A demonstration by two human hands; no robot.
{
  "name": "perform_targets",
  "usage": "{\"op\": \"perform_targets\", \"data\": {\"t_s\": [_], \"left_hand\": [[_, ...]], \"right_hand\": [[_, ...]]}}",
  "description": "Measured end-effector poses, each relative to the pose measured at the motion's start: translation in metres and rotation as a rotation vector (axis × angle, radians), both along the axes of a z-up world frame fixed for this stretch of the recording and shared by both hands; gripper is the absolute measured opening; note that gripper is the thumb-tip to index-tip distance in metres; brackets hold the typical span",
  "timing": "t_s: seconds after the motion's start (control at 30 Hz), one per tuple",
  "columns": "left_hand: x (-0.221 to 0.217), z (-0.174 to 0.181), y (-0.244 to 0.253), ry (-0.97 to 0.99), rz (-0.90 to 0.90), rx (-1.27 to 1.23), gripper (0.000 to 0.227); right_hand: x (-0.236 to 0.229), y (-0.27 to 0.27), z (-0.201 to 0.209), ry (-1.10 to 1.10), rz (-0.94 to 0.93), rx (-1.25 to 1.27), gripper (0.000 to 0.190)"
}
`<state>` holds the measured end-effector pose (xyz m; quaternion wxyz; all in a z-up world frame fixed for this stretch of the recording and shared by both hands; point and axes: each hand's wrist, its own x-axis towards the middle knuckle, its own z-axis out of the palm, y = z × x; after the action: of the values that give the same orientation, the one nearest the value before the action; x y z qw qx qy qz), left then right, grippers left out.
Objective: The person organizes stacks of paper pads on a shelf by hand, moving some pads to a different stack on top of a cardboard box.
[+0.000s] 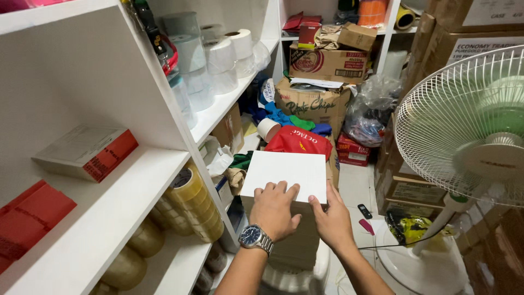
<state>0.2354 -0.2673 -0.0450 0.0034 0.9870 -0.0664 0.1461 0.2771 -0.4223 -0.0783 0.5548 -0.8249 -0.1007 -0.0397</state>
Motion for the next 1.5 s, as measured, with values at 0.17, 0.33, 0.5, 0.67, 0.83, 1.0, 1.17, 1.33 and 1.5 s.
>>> {"op": "perform_targets", "data": {"t_s": [0.17,0.33,0.5,0.67,0.83,1.0,1.17,1.33,1.5], "left_hand": [[-0.002,0.013,-0.002,0.067,0.016,-0.053,0.057],[0.000,0.019,0.000,0.072,0.051,-0.095,0.071],[0.002,0.020,0.002,0.026,0.041,-0.160,0.070],[0.000,0.030,0.003,0.190,0.134,-0.127,0.070],[0.005,0.020,0.011,0.042,0.149,-0.262,0.044],[0.002,0.025,0.006,0.011,0.178,-0.281,0.046],[-0.004,0.036,0.002,0.011,0.170,-0.300,0.050],[-0.007,0.040,0.001,0.031,0.163,-0.294,0.049],[-0.002,0.006,0.009,-0.032,0.111,-0.277,0.035]], "right_hand": [[0.001,0.003,-0.002,-0.035,-0.059,0.030,0.056],[0.005,0.004,0.004,-0.151,-0.068,0.006,0.075],[0.000,0.008,0.029,-0.152,0.035,0.118,0.083],[-0.005,0.019,0.032,-0.027,0.254,0.442,0.079],[0.004,0.022,0.033,-0.019,0.365,0.532,0.060],[0.013,0.021,0.025,0.018,0.312,0.526,0.054],[0.016,0.019,0.023,0.077,0.250,0.508,0.054],[0.022,0.025,0.035,0.196,0.253,0.586,0.058],[0.044,0.024,0.028,0.476,0.265,0.604,0.042]]}}
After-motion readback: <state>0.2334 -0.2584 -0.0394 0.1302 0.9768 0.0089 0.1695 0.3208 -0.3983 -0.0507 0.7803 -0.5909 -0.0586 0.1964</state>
